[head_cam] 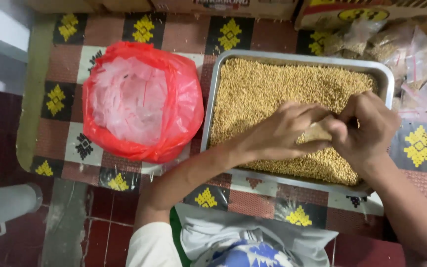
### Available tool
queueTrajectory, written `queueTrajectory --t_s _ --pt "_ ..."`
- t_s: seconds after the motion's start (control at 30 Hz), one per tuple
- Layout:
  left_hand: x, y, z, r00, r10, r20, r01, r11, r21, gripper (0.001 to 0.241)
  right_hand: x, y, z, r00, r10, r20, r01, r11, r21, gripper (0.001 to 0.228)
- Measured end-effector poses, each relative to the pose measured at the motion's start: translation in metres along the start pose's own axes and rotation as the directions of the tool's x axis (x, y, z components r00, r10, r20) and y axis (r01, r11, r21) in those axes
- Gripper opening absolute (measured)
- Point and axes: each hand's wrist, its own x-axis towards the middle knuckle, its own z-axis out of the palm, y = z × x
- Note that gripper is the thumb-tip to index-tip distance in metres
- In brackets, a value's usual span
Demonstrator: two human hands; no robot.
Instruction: Filling small plastic bags with seeds using a plastic spoon from a metal tray
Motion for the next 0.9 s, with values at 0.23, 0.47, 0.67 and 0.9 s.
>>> queueTrajectory --t_s 0.23,0.47,0.67,0.9 --pt "-0.006 0.005 -0.004 0.994 -0.111 0.026 0.113 0.95 -0.291 0.026 0.031 -0.035 -0.012 0.999 -0.025 -0.035 0.03 0.987 0.156 0.055" --pt "-0.001 -0.011 -0.027 0.98 -0.199 -0.001 0.197 0.972 -0.128 0.032 0.062 -0.058 -0.028 0.932 0.086 0.352 -0.132 0.985 0.11 0.018" --pt "-0.009 -0.012 -0.017 0.998 0.019 -0.062 0.012 0.886 0.464 0.063 0.055 -0.056 -0.021 0.812 0.202 0.548 -0.292 0.953 0.082 0.021" --pt "-0.018 -0.021 -0.013 0.996 0.072 -0.052 -0.021 0.759 0.651 0.073 0.046 -0.063 -0.011 0.709 0.187 0.68 -0.305 0.951 0.056 0.052"
